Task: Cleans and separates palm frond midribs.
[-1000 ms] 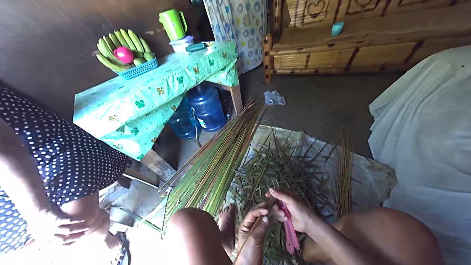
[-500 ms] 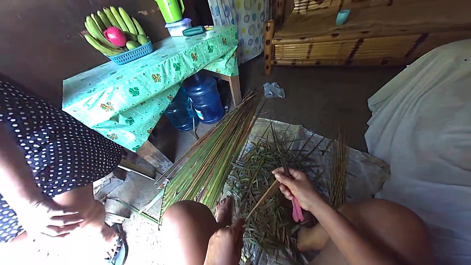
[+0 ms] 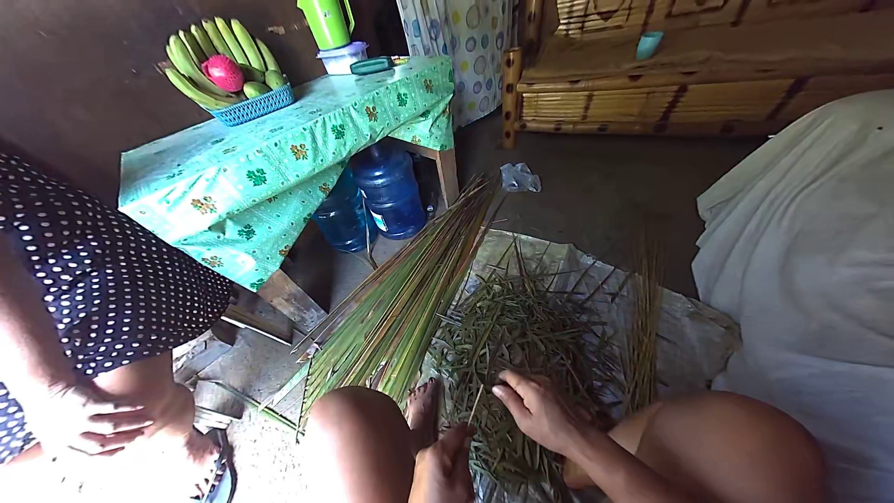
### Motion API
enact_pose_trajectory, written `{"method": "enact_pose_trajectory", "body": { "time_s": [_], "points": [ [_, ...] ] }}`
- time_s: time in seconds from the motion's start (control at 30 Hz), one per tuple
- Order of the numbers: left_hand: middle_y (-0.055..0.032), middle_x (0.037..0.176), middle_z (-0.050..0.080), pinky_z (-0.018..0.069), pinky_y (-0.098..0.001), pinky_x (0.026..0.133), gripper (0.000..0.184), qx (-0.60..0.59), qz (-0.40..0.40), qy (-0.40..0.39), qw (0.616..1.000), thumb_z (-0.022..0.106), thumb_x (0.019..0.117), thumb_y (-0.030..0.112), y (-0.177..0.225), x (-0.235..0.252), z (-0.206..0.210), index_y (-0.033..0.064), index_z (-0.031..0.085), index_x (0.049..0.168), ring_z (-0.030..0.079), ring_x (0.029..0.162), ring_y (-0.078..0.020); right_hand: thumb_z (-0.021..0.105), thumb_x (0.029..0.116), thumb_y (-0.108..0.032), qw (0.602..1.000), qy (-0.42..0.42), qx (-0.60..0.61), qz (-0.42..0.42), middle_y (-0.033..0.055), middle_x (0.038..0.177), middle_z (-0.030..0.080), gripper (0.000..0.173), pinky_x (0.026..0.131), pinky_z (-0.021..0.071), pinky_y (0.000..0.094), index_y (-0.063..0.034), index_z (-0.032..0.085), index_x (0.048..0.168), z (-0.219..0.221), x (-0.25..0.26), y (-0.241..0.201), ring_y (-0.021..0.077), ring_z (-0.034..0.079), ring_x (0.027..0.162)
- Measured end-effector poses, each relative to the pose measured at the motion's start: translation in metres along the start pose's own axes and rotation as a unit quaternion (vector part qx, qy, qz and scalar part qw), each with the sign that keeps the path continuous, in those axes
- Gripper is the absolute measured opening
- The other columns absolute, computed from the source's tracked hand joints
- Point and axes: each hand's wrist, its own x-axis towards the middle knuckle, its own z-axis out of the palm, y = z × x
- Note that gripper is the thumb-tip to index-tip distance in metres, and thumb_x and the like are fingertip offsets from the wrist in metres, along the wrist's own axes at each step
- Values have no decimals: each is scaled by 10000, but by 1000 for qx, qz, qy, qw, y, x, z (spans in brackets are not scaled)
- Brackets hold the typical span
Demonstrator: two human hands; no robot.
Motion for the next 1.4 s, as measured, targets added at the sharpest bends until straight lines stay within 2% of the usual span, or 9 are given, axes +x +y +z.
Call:
{"method": "enact_pose_trajectory", "body": {
  "time_s": [0.23,0.4,0.47,0.57,0.73,0.87,1.0,1.2,1.4],
  "points": [
    [-5,606,574,492,-298,498,313,-10,-11,-33,999,445,1032,61,-5,-18,1,-28,679,1220,525,472,-87,441,1086,-281,987,-53,-28,147,228,1113,714,547,916,519,573,-97,365,1595,-24,29,22,411,694,997],
    [8,597,553,494,-298,491,325,-27,-16,-49,998,421,1039,68,-10,-19,0,-20,670,1228,523,468,-86,392,1096,-245,993,-35,-32,109,203,1133,726,453,899,527,571,-124,507,1517,-12,28,23,391,704,1023],
    [25,584,535,475,-281,482,324,-58,-24,-60,996,409,1043,61,-10,-20,1,-25,664,1224,506,464,-73,402,1101,-222,983,-17,90,162,130,1003,710,390,814,535,435,-97,590,1419,-14,30,21,246,677,870],
    [69,544,505,417,-222,433,331,-132,-46,-71,988,371,1049,48,-14,-17,1,-13,660,1199,467,432,-27,334,1129,-183,865,21,416,280,-17,609,490,333,406,380,192,-21,580,1283,-20,32,16,52,442,436],
    [57,525,537,362,-162,379,349,-238,-97,-74,964,329,1060,28,-13,-14,-7,-4,668,1139,451,395,2,218,1138,-371,716,53,586,377,-17,597,473,444,357,336,186,-113,507,1355,-34,34,34,50,402,396],
    [52,516,535,348,-151,368,354,-267,-104,-73,955,322,1064,41,-5,-5,-10,-6,668,1122,440,382,9,268,1130,-263,821,-38,473,316,-10,625,535,407,406,388,194,-29,534,1332,-23,16,17,53,461,439],
    [47,511,528,340,-149,366,347,-273,-114,-65,953,328,1076,51,4,1,-8,-4,669,1108,429,377,7,467,1063,-244,977,-95,179,64,118,893,687,363,734,541,393,6,673,1226,1,-6,-8,197,644,758],
    [61,514,519,342,-147,369,342,-273,-98,-55,956,332,1068,38,5,-4,1,-10,667,1116,429,382,13,482,1052,-283,999,-28,-7,-35,168,883,709,365,703,575,494,5,705,1057,18,-3,-3,318,715,790],
    [62,516,525,344,-156,374,343,-256,-83,-67,961,332,1056,19,1,-22,5,-7,668,1119,428,387,13,429,1098,-286,987,-60,-19,151,240,1149,703,547,965,504,549,-64,353,1592,-14,28,16,405,685,1049]
  ]
}}
